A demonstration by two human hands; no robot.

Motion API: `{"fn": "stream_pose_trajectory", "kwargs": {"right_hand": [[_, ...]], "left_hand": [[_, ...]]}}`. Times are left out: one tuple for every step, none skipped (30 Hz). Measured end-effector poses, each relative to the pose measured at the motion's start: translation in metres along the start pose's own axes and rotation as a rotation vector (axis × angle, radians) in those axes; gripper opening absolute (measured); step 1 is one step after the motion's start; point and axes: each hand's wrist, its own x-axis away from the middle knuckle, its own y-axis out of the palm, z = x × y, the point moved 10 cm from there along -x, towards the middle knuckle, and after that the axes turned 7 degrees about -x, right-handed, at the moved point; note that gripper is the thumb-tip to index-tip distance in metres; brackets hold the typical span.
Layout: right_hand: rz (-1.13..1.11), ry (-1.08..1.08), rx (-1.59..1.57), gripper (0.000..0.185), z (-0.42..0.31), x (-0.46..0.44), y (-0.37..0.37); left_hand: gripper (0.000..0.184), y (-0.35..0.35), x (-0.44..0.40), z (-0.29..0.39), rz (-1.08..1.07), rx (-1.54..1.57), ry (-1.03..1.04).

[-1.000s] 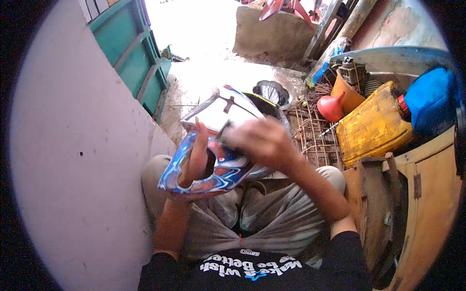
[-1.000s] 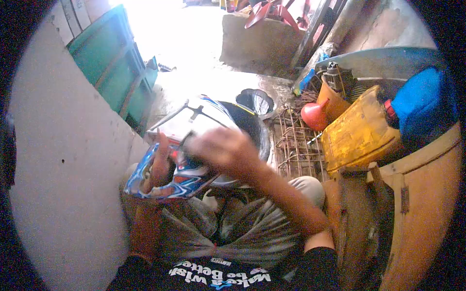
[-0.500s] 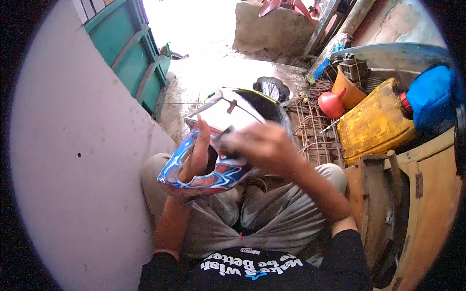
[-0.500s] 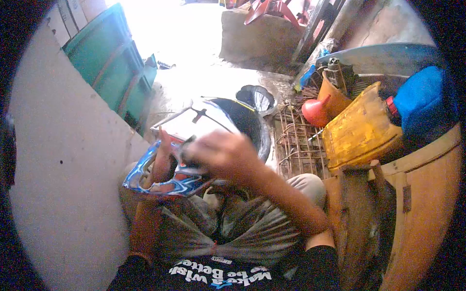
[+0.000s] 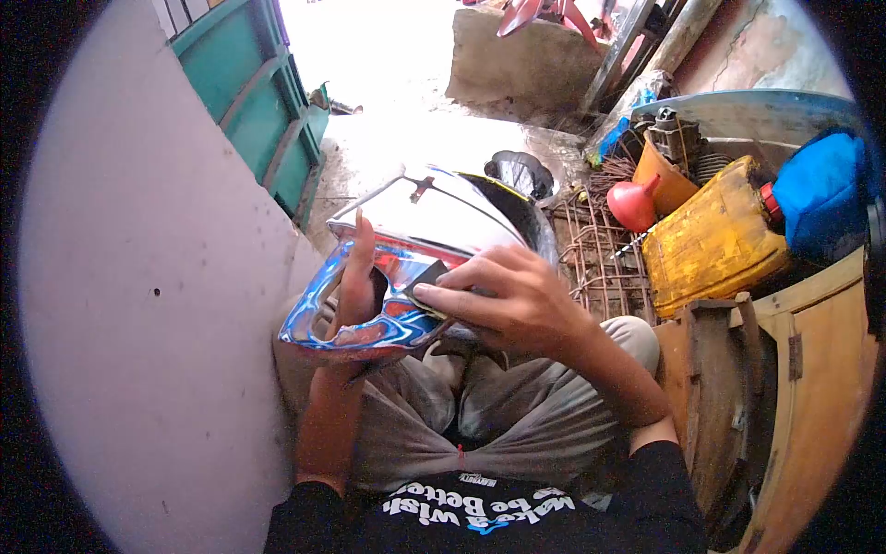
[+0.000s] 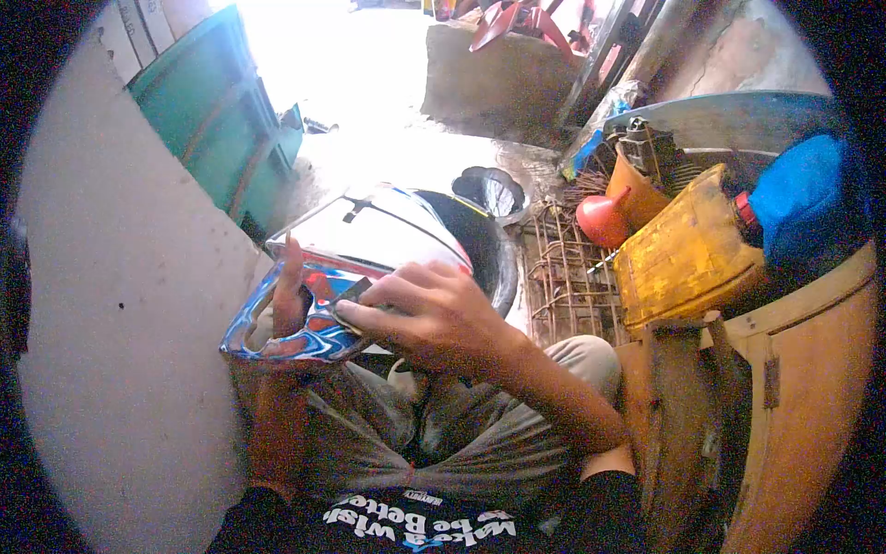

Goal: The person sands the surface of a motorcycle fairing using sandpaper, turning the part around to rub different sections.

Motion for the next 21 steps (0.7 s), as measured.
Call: {"fn": "stream_pose_trajectory", "kwargs": {"right_hand": [[0.02, 0.08, 0.027, 0.036, 0.016, 0.004, 0.001], [0.038, 0.16, 0.057, 0.036, 0.044, 0.013, 0.001], [0.056, 0.237, 0.096, 0.037, 0.065, 0.013, -0.003], [0.049, 0.278, 0.219, 0.036, 0.074, 0.014, -0.005], [0.051, 0.236, 0.12, 0.034, 0.063, 0.018, 0.0], [0.054, 0.176, 0.029, 0.031, 0.043, 0.011, 0.006], [0.056, 0.117, -0.072, 0.029, 0.022, 0.003, 0.01], [0.058, 0.066, -0.091, 0.025, 0.001, -0.006, 0.007], [0.073, 0.1, -0.06, 0.026, 0.012, -0.008, 0.005], [0.087, 0.143, -0.028, 0.027, 0.032, -0.008, 0.002], [0.099, 0.187, 0.01, 0.029, 0.048, -0.003, 0.001], [0.128, 0.295, 0.0, 0.029, 0.069, 0.008, 0.005], [0.128, 0.254, -0.01, 0.027, 0.054, 0.005, 0.005], [0.123, 0.21, -0.025, 0.025, 0.029, 0.004, 0.01], [0.116, 0.177, -0.046, 0.023, 0.003, 0.005, 0.013], [0.087, 0.174, -0.017, 0.025, -0.014, 0.003, 0.009], [0.095, 0.204, 0.04, 0.028, -0.005, 0.008, 0.005], [0.103, 0.239, 0.09, 0.03, 0.012, 0.017, 0.001], [0.113, 0.274, 0.142, 0.032, 0.029, 0.024, 0.001], [0.211, 0.326, 0.119, 0.033, 0.046, 0.03, -0.005], [0.185, 0.277, 0.06, 0.031, 0.033, 0.031, -0.001]], "left_hand": [[0.068, -0.004, -0.001, -0.001, 0.013, 0.003, -0.002], [0.068, -0.006, -0.002, -0.002, 0.024, 0.007, -0.005], [0.067, -0.007, -0.005, -0.003, 0.028, 0.014, -0.001], [0.068, -0.007, -0.007, -0.003, 0.016, 0.062, -0.01], [0.066, -0.003, -0.005, -0.003, 0.008, 0.087, -0.022], [0.064, 0.002, -0.006, -0.002, -0.004, 0.113, -0.016], [0.062, 0.005, -0.005, 0.001, -0.007, 0.135, -0.014], [0.062, 0.006, -0.005, 0.002, -0.021, 0.175, -0.026], [0.062, 0.004, -0.009, 0.001, -0.038, 0.211, -0.037], [0.063, 0.001, -0.011, -0.002, -0.054, 0.249, -0.056], [0.063, 0.001, -0.011, -0.005, -0.077, 0.291, -0.075], [0.063, 0.002, -0.012, -0.005, -0.092, 0.255, -0.074], [0.063, 0.002, -0.013, -0.004, -0.109, 0.222, -0.067], [0.063, 0.003, -0.013, -0.004, -0.12, 0.193, -0.056], [0.063, 0.004, -0.01, -0.005, -0.125, 0.163, -0.055], [0.064, 0.005, -0.007, -0.007, -0.074, 0.149, -0.095], [0.067, 0.007, -0.009, -0.01, -0.075, 0.174, -0.104], [0.07, 0.007, -0.011, -0.016, -0.071, 0.197, -0.119], [0.073, 0.007, -0.013, -0.02, -0.068, 0.218, -0.135], [0.076, 0.008, -0.012, -0.023, -0.077, 0.233, -0.161], [0.075, 0.012, -0.006, -0.02, -0.079, 0.222, -0.148]]}}
